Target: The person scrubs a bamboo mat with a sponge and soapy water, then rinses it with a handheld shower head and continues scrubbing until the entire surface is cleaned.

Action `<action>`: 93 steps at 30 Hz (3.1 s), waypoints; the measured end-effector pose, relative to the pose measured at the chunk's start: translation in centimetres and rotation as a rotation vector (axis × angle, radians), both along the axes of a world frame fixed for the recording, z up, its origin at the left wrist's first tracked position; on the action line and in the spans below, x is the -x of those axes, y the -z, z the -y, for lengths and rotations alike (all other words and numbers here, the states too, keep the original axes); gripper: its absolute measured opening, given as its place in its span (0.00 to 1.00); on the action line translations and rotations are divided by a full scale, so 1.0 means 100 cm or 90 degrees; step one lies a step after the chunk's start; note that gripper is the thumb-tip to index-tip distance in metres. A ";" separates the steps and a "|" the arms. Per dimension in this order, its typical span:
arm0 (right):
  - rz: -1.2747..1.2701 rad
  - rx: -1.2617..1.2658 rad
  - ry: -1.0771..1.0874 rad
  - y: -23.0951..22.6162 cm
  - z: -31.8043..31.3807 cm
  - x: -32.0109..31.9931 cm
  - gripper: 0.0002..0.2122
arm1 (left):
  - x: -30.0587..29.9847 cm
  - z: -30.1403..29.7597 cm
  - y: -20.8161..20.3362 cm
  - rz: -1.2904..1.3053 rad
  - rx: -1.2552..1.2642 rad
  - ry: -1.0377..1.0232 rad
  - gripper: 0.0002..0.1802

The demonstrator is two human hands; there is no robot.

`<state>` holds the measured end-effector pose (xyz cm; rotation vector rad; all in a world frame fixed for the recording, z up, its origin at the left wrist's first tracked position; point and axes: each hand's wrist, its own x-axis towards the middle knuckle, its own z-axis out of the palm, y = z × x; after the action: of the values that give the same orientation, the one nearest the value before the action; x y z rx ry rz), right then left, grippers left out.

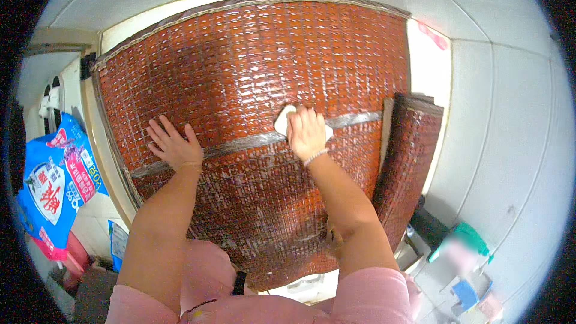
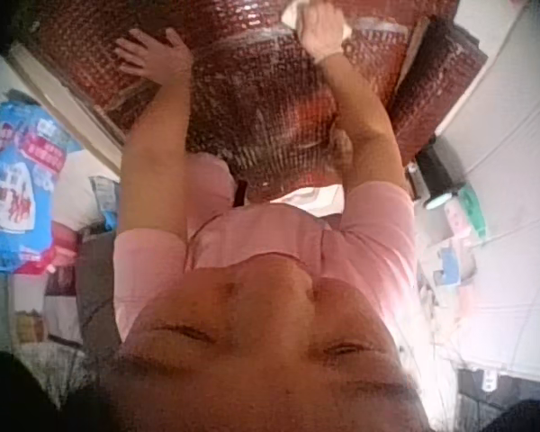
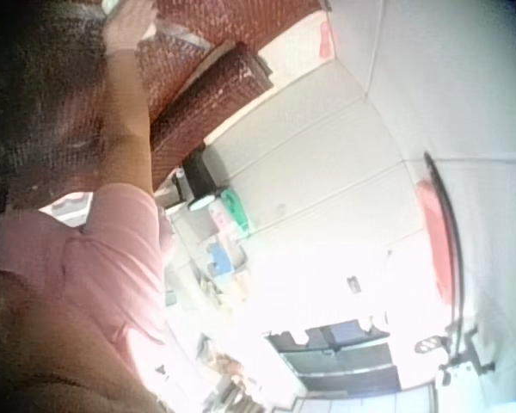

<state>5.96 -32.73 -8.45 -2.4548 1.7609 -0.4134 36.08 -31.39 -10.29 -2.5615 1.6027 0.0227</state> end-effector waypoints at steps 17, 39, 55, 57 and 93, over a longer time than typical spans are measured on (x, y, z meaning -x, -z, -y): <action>0.094 -0.181 0.568 -0.249 -0.298 0.251 0.34 | -0.021 0.005 0.050 0.247 -0.019 -0.007 0.39; -0.141 -0.180 1.000 -0.289 -0.514 0.457 0.31 | 0.067 -0.016 0.090 -0.021 -0.151 -0.095 0.48; 0.430 -0.221 0.277 -0.111 -0.064 0.234 0.29 | 0.192 0.020 0.012 -0.058 -0.014 -0.371 0.39; 0.115 -0.167 0.029 -0.076 -0.010 0.138 0.29 | 0.166 0.017 0.002 -0.053 -0.055 -0.394 0.39; -0.103 -0.051 -0.532 0.004 0.149 -0.027 0.22 | 0.162 0.012 0.003 -0.098 -0.070 -0.375 0.41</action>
<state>8.64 -47.58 -8.89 -2.9091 0.6212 -0.0562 19.88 -32.54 -10.57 -2.8913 0.7966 0.3562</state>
